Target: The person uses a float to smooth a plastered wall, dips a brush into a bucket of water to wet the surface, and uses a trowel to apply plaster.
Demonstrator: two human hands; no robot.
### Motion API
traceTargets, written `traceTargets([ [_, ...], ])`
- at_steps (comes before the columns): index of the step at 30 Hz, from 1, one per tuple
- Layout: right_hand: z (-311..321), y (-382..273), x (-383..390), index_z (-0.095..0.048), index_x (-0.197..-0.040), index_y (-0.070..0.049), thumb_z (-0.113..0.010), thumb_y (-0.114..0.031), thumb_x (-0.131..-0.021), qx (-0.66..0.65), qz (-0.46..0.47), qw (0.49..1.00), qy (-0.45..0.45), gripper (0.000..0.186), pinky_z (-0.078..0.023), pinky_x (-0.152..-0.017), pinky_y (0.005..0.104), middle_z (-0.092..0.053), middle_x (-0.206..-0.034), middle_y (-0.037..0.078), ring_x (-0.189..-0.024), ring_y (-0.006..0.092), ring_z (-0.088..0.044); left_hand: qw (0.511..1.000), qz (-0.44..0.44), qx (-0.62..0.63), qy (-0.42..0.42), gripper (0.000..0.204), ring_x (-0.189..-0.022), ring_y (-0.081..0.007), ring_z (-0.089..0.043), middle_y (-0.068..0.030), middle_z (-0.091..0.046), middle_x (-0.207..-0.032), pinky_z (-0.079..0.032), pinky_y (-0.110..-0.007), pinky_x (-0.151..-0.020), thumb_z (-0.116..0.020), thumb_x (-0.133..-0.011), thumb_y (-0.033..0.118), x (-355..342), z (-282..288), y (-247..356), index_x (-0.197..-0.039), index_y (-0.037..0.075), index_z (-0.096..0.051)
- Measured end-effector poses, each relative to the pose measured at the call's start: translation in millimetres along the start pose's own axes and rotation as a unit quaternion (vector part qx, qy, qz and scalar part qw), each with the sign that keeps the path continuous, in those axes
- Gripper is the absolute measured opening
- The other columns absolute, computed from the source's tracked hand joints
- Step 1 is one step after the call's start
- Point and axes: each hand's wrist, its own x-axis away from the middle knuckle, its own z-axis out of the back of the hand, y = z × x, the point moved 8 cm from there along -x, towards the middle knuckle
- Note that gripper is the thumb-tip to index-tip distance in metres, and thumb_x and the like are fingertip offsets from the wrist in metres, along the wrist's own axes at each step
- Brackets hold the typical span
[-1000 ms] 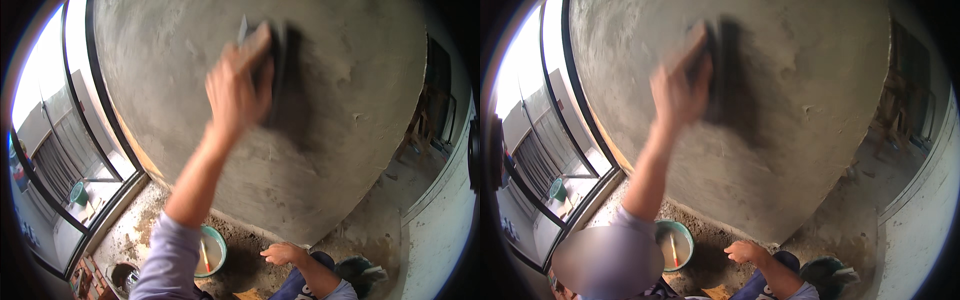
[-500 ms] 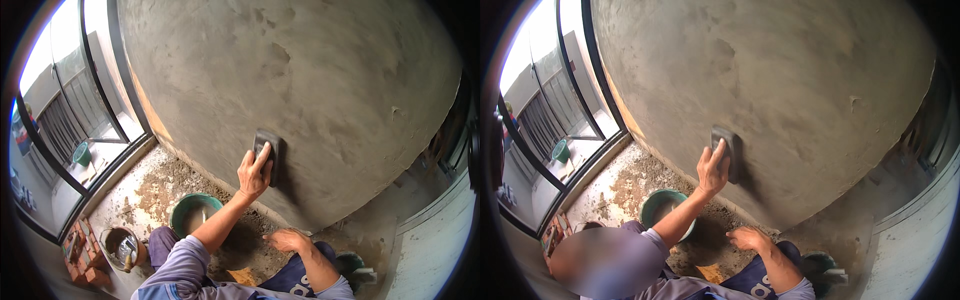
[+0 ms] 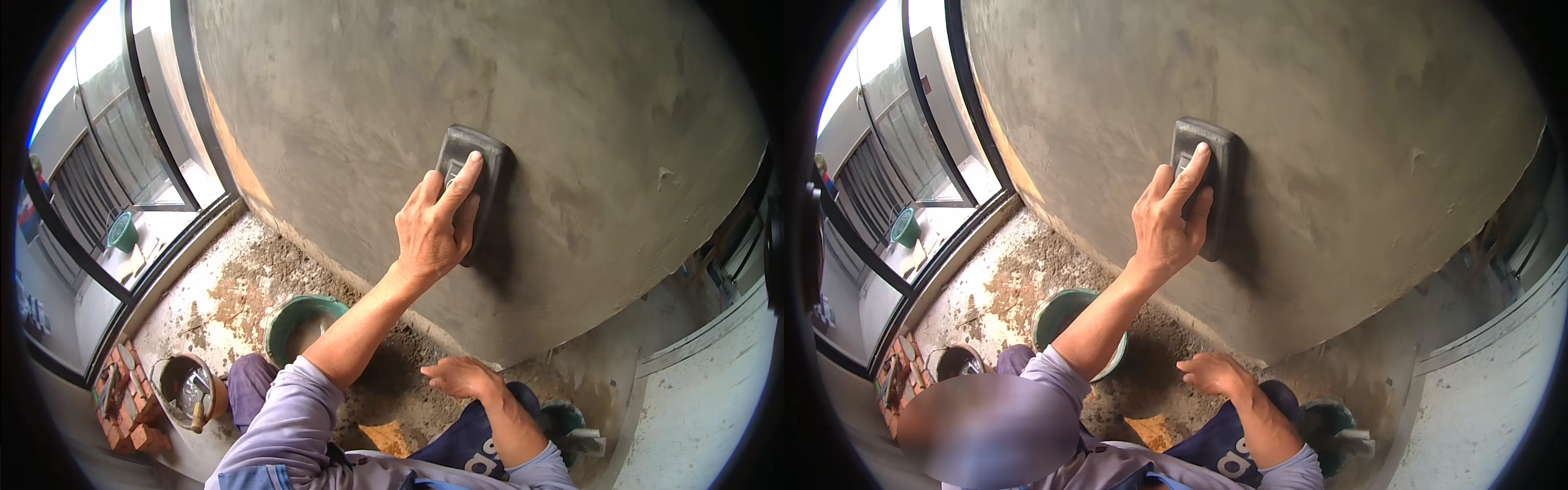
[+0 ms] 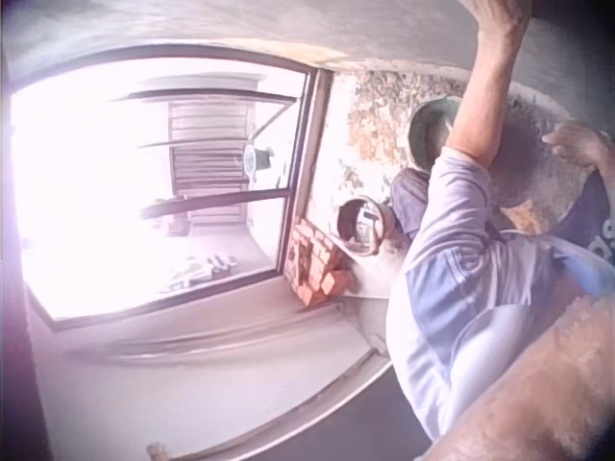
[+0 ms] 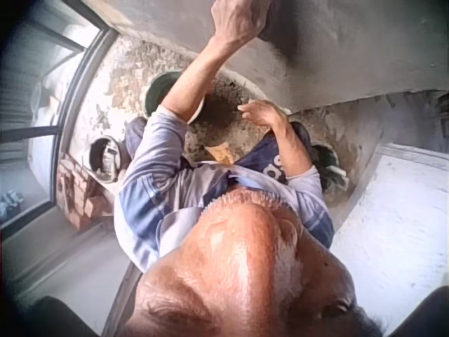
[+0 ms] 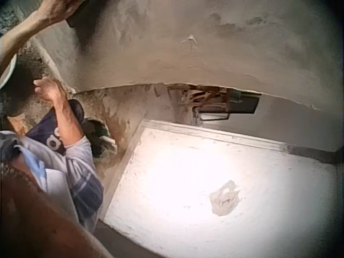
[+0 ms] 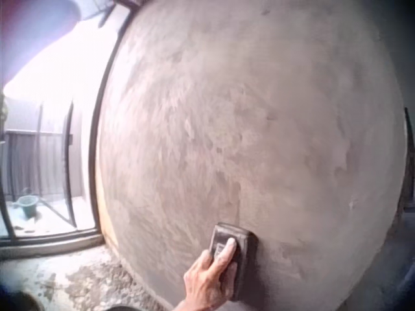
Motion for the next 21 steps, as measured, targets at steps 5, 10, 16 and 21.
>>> traceTargets([
  [5, 12.8, -0.5, 10.5, -0.064, -0.126, -0.02, -0.056, -0.03, -0.097, -0.07, 0.003, 0.997, 0.026, 0.031, -0.051, -0.081, 0.0475, -0.065, -0.096, 0.018, -0.094, 0.0388, -0.064, 0.999, 0.046, -0.013, -0.009, 0.055, -0.074, -0.0315, -0.063, -0.0137, -0.057, -0.085, -0.051, -0.039, -0.066, -0.066, -0.088, 0.007, -50.4, 11.6, -0.8, -0.142, 0.015, -0.058],
  [10, -7.6, 15.6, -0.2, -0.062, -0.127, -0.013, -0.056, -0.026, -0.096, -0.048, -0.021, 0.998, -0.021, 0.035, -0.05, -0.088, 0.0506, -0.068, -0.107, 0.019, -0.103, 0.0394, -0.064, 0.999, 0.039, 0.023, -0.008, 0.056, -0.071, -0.0313, -0.059, -0.0125, -0.055, -0.083, -0.05, -0.039, -0.066, -0.066, -0.089, 0.008, -20.4, 0.9, 5.3, -0.143, 0.018, -0.056],
  [16, -12.4, 11.0, -12.4, -0.061, -0.13, -0.013, -0.055, -0.033, -0.097, -0.075, 0.034, 0.996, -0.031, 0.039, -0.05, -0.087, 0.0483, -0.067, -0.105, 0.023, -0.103, 0.0404, -0.064, 0.998, 0.047, 0.029, -0.036, 0.058, -0.078, -0.0324, -0.063, -0.014, -0.058, -0.088, -0.053, -0.041, -0.07, -0.067, -0.088, 0.009, 0.6, 1.7, 13.7, -0.144, 0.015, -0.054],
  [21, -8.6, 27.9, 0.2, -0.059, -0.135, -0.013, -0.054, -0.032, -0.098, -0.028, -0.03, 0.998, -0.052, 0.042, -0.049, -0.089, 0.0481, -0.067, -0.106, 0.021, -0.104, 0.0398, -0.063, 0.98, -0.129, -0.05, 0.143, 0.043, -0.075, -0.0316, -0.067, -0.0155, -0.067, -0.093, -0.054, -0.04, -0.065, -0.067, -0.086, 0.017, -99.7, 23.1, -8.1, -0.128, 0.019, -0.067],
])
